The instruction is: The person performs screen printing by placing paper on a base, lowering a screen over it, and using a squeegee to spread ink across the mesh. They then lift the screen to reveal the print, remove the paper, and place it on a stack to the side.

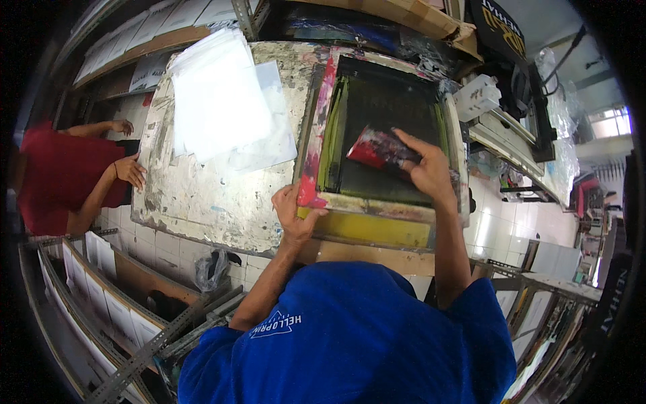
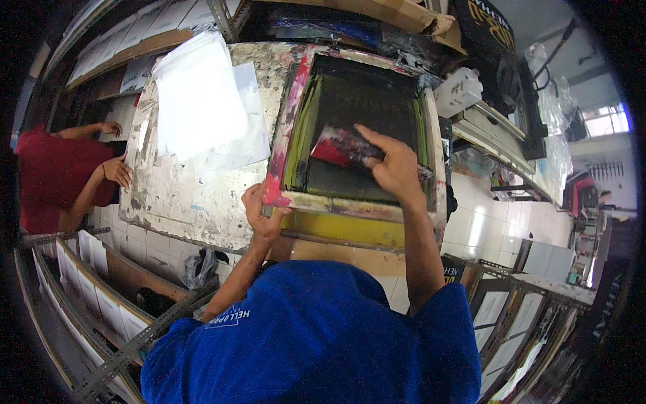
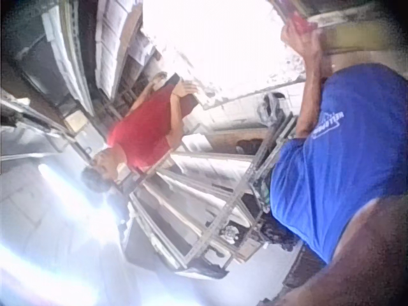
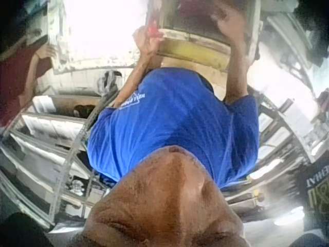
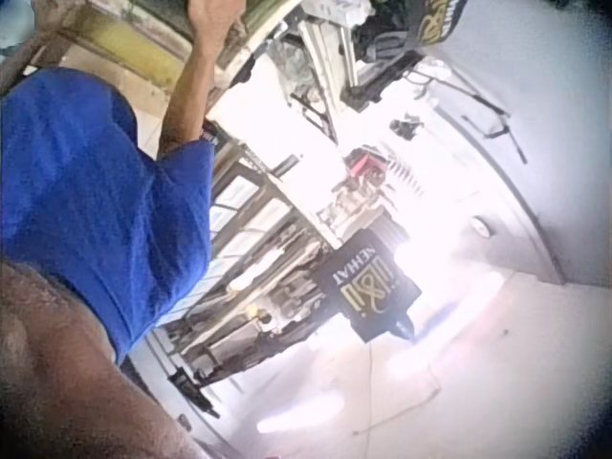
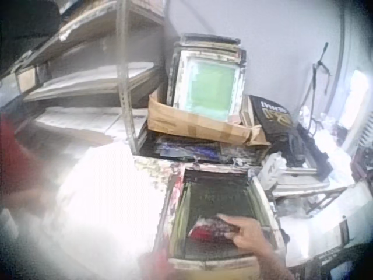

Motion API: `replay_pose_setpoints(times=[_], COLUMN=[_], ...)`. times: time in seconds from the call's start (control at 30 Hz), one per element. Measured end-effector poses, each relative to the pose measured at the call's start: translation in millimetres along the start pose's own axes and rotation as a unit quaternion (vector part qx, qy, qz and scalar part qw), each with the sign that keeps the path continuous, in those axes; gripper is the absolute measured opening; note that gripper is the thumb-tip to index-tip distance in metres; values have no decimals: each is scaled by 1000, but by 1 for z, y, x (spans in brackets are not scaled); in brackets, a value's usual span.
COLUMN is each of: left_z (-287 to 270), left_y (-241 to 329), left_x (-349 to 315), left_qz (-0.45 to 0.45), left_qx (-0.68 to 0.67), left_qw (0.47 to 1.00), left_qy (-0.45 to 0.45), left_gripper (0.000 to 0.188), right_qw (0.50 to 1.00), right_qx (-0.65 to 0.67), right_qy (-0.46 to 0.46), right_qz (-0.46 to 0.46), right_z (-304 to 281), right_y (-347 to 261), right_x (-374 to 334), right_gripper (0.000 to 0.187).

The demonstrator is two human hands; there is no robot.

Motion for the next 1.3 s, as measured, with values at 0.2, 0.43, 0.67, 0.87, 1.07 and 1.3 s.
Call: replay_pose_setpoints(times=[0.2,0.43,0.67,0.87,1.07,1.3], left_z=[-11,52,203,248,257,188], left_y=[66,38,-131,-132,-153,-128], left_x=[85,167,212,223,230,235], left_qz=[-14,8,-68,-33,-126,-111], left_qx=[-25,-430,31,253,70,-48], left_qw=[997,889,995,960,979,993], left_qy=[69,158,-60,-114,-143,-10], left_gripper=[70,43,47,27,7,8], right_qw=[922,883,941,917,950,946], right_qx=[-298,-273,-178,-198,-163,-176], right_qy=[154,239,210,249,180,199], right_qz=[-192,-297,-195,-241,-195,-184], right_z=[-47,-135,-176,-177,-184,-191], right_y=[-117,-158,-191,-196,-173,-181], right_x=[-34,35,85,83,109,103], right_gripper=[66,49,47,45,44,41])
Point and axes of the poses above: each hand's wrist, its own x-axis towards the middle knuckle, its own z-axis out of the palm, y = z × x, the point moved 8 cm from there along x, towards the middle knuckle, and after that the axes turned 4 degrees about -x, right-handed, at the moved point
